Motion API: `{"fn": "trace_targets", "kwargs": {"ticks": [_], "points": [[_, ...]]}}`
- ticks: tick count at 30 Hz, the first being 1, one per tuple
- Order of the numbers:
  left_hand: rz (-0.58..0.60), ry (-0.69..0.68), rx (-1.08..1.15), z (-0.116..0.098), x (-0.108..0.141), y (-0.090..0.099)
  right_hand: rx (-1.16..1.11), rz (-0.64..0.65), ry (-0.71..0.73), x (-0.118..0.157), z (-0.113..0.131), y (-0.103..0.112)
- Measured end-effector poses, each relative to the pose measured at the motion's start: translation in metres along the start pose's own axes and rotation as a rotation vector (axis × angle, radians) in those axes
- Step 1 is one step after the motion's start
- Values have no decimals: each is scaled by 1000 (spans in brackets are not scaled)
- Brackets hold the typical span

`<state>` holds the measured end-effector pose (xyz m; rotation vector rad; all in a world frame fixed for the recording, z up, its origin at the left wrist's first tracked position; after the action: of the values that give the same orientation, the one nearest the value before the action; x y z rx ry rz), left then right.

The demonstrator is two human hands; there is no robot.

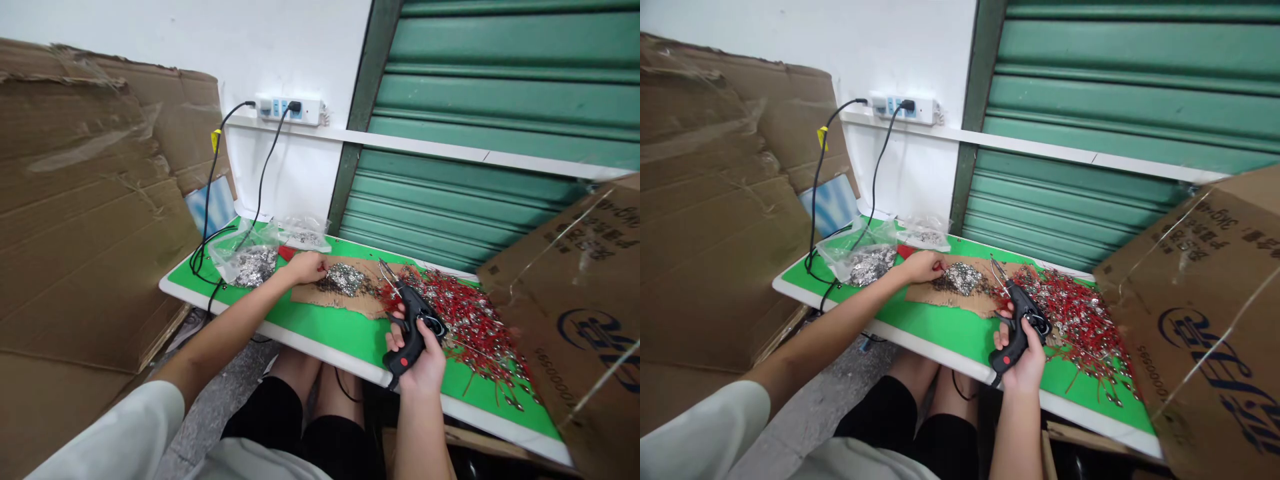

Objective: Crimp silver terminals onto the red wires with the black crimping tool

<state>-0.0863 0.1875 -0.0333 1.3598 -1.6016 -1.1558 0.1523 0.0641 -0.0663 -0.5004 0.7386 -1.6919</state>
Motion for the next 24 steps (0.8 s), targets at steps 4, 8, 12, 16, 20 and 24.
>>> {"fn": "trace_targets", "kwargs": {"ticks": [4, 8, 12, 16, 20, 24], "points": [[79, -33, -13, -1, -6, 1, 11, 3, 8, 0, 1, 1], [135, -57, -15, -2, -11, 1, 10, 8, 8, 0, 0, 1], [168, -104, -24, -5, -12, 0, 23, 22, 13, 0, 0, 1], [110, -139, 4, -7, -3, 1, 9, 17, 0, 0, 0, 1], [-29, -120, 162, -7, 12, 6, -4, -9, -11, 0, 0, 2], [-64, -83, 382, -6, 31, 5, 12, -4, -9, -1, -1, 2]]}}
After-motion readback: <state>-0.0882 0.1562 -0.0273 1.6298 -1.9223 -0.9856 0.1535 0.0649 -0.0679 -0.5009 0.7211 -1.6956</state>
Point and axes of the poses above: each hand's wrist, its own x-axis away from the middle knuckle, its own y-axis out of the back of the hand, z = x × y, the point moved 6 cm from there along -x, towards the middle knuckle, and after that the axes turned 12 degrees about y, right-handed, at the moved point
